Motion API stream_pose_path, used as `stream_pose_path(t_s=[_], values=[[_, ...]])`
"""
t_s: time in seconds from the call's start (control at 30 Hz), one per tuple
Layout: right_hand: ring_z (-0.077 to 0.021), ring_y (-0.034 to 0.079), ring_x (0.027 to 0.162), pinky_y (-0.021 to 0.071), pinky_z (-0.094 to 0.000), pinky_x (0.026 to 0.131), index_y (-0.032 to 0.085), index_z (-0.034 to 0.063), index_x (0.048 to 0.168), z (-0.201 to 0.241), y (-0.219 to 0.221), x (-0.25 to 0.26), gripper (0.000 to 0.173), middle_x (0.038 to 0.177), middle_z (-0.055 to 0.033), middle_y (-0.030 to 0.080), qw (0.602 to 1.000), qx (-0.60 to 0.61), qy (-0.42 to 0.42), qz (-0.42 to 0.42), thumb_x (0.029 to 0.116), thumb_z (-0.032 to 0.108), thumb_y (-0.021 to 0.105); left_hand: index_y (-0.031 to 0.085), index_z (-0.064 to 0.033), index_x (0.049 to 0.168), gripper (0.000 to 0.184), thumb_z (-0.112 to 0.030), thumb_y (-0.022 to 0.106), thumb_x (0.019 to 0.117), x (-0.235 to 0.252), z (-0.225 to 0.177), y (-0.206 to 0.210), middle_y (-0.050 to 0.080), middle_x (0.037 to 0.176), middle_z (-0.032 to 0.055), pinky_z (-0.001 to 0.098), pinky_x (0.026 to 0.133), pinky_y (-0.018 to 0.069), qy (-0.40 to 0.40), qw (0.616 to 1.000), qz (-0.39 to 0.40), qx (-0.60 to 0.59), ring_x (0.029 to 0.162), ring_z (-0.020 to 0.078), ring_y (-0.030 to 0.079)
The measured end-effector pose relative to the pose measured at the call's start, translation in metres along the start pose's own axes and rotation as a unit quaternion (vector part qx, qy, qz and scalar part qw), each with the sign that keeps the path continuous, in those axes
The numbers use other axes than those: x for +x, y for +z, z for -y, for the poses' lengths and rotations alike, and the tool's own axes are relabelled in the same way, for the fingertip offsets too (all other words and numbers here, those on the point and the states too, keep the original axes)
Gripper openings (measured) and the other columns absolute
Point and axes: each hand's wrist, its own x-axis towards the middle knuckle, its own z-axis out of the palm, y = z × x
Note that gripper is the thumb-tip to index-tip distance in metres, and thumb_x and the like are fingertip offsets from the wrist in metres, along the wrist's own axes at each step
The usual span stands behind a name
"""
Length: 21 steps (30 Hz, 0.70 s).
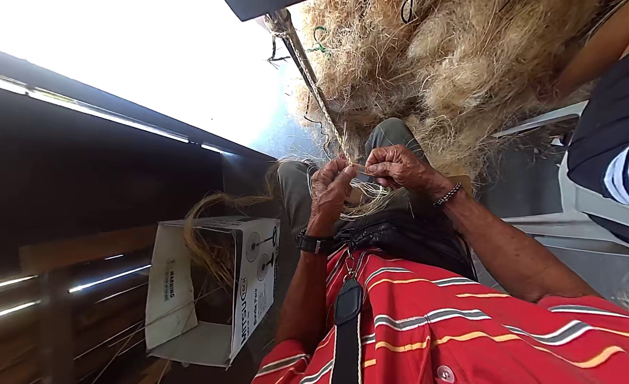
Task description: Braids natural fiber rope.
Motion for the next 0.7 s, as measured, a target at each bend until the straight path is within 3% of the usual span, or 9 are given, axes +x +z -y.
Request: stream_pose_path(t_s=[0.1, 0.23, 0.33, 0.4, 0.47, 0.5, 0.57, 0.63, 0.7], values=[[-0.0037, 0.043, 0.042, 0.0357, -0.0174, 0.040, 0.064, 0.0034, 0.091, 0.001, -0.008, 0.004, 0.017, 0.057, -0.0011, 0.053, 1.000, -0.003, 0.017, 0.016, 0.1035, 0.006, 0.052, 0.070, -0.0116, 0.107, 0.016, -0.011, 0.056, 0.1000, 0.005, -0.003, -0.001, 0.073, 0.103, 0.0047, 0.0187, 0.048, 0.0439, -0.016, 0.988, 0.048, -0.144, 0.053, 0.0027, 0.050], [-0.0011, 0.046, 0.045, 0.0369, -0.0171, 0.043, 0.065, 0.0022, 0.087, -0.004, -0.017, 0.010, 0.017, 0.058, 0.0025, 0.056, 0.999, -0.033, 0.020, 0.015, 0.1008, 0.002, 0.054, 0.065, -0.0138, 0.100, 0.009, -0.018, 0.058, 0.1013, 0.008, -0.006, -0.001, 0.070, 0.097, 0.0055, 0.0195, 0.050, 0.0460, 0.005, 0.962, 0.118, -0.248, 0.055, 0.0046, 0.054], [-0.0034, 0.053, 0.054, 0.0457, -0.0214, 0.052, 0.068, 0.0028, 0.088, -0.006, -0.033, 0.002, 0.014, 0.065, 0.0014, 0.062, 0.992, -0.124, 0.014, -0.035, 0.0987, 0.005, 0.059, 0.065, -0.0142, 0.099, 0.007, -0.015, 0.058, 0.1010, 0.007, -0.008, -0.004, 0.067, 0.099, 0.0052, 0.0184, 0.049, 0.0429, 0.029, 0.960, 0.116, -0.252, 0.056, 0.0040, 0.050], [-0.0056, 0.055, 0.057, 0.0487, -0.0252, 0.056, 0.070, 0.0016, 0.093, -0.005, -0.050, -0.007, 0.013, 0.071, -0.0009, 0.064, 0.980, -0.178, 0.022, -0.091, 0.0989, 0.007, 0.059, 0.066, -0.0131, 0.101, 0.008, -0.013, 0.058, 0.1011, 0.005, -0.008, -0.009, 0.068, 0.096, 0.0050, 0.0174, 0.046, 0.0409, 0.038, 0.965, 0.106, -0.238, 0.052, 0.0031, 0.048], [-0.0093, 0.055, 0.058, 0.0487, -0.0294, 0.055, 0.069, 0.0006, 0.099, -0.005, -0.069, -0.019, 0.013, 0.078, -0.0053, 0.066, 0.958, -0.236, 0.032, -0.162, 0.0995, 0.009, 0.060, 0.067, -0.0126, 0.104, 0.009, -0.013, 0.059, 0.1003, 0.003, -0.006, -0.014, 0.063, 0.079, 0.0003, 0.0178, 0.046, 0.0419, 0.045, 0.972, 0.088, -0.215, 0.049, 0.0030, 0.047], [-0.0149, 0.061, 0.067, 0.0539, -0.0358, 0.062, 0.069, -0.0008, 0.105, -0.007, -0.081, -0.026, 0.015, 0.088, -0.0102, 0.068, 0.943, -0.270, 0.033, -0.189, 0.0992, 0.010, 0.061, 0.070, -0.0123, 0.106, 0.011, -0.013, 0.060, 0.0997, 0.002, -0.004, -0.016, 0.063, 0.076, -0.0009, 0.0178, 0.046, 0.0421, 0.046, 0.975, 0.076, -0.203, 0.049, 0.0027, 0.047], [-0.0273, 0.069, 0.087, 0.0584, -0.0486, 0.081, 0.067, -0.0042, 0.117, -0.010, -0.102, -0.041, 0.024, 0.107, -0.0196, 0.070, 0.919, -0.307, 0.042, -0.245, 0.0997, 0.012, 0.060, 0.071, -0.0135, 0.109, 0.014, -0.014, 0.061, 0.0994, 0.000, 0.001, -0.020, 0.068, 0.089, 0.0004, 0.0174, 0.046, 0.0420, 0.046, 0.980, 0.062, -0.183, 0.051, 0.0019, 0.047], [-0.0283, 0.069, 0.092, 0.0582, -0.0487, 0.085, 0.064, -0.0049, 0.121, -0.014, -0.116, -0.055, 0.028, 0.112, -0.0215, 0.068, 0.900, -0.306, 0.040, -0.309, 0.1008, 0.014, 0.059, 0.071, -0.0139, 0.109, 0.014, -0.013, 0.060, 0.0995, -0.001, 0.004, -0.020, 0.067, 0.085, -0.0002, 0.0179, 0.046, 0.0422, 0.041, 0.983, 0.045, -0.171, 0.050, 0.0022, 0.047], [-0.0228, 0.067, 0.086, 0.0577, -0.0431, 0.081, 0.064, -0.0046, 0.121, -0.017, -0.122, -0.066, 0.028, 0.107, -0.0187, 0.068, 0.886, -0.288, 0.035, -0.362, 0.1011, 0.014, 0.059, 0.070, -0.0144, 0.108, 0.014, -0.012, 0.058, 0.1003, -0.003, 0.007, -0.021, 0.066, 0.083, -0.0007, 0.0174, 0.045, 0.0417, 0.034, 0.987, 0.040, -0.151, 0.050, 0.0020, 0.046]])
